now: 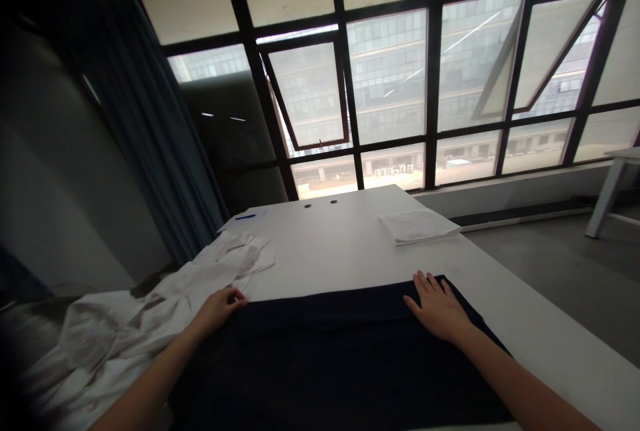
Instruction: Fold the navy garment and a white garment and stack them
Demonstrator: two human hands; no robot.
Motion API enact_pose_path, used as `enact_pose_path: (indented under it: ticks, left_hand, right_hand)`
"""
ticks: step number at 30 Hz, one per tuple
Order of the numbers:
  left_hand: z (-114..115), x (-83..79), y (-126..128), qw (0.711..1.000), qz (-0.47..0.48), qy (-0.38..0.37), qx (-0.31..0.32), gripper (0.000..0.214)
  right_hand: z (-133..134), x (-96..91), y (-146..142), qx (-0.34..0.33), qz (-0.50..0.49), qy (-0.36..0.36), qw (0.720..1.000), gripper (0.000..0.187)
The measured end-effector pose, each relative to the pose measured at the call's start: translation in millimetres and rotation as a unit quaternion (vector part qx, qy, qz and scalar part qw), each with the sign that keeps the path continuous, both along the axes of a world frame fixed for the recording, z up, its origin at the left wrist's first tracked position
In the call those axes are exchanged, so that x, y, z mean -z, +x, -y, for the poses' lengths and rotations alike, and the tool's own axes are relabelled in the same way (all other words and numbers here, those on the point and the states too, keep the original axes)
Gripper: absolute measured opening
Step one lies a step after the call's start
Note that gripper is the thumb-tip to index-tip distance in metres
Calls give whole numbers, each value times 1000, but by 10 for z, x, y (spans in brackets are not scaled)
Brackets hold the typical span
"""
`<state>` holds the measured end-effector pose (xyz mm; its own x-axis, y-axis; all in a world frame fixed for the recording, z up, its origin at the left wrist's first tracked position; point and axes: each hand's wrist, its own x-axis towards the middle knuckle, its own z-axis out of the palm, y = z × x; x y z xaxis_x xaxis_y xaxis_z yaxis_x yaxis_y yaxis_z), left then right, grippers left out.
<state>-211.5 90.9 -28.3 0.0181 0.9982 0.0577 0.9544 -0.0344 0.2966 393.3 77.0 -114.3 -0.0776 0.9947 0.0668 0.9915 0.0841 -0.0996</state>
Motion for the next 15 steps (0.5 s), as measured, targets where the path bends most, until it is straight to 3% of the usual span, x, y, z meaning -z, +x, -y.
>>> enact_pose_path:
  ticks: [4,7,11,15]
  left_hand:
    - [45,-53,170,998,-52,32,-25,18]
    - [137,-46,409,995,-77,63,-25,22]
    - [371,165,753,994,-83,65,16,47]
    - [550,434,859,993,-104,15,54,86]
  right_hand:
    - [2,-30,-6,1,-1,-6,1000,88]
    - [-1,-33,-5,2,-3,-5,1000,88]
    - [-9,-6,3,2,-2,-4,1000,89]
    - [-14,16,21,-2,-13,0,1000,90]
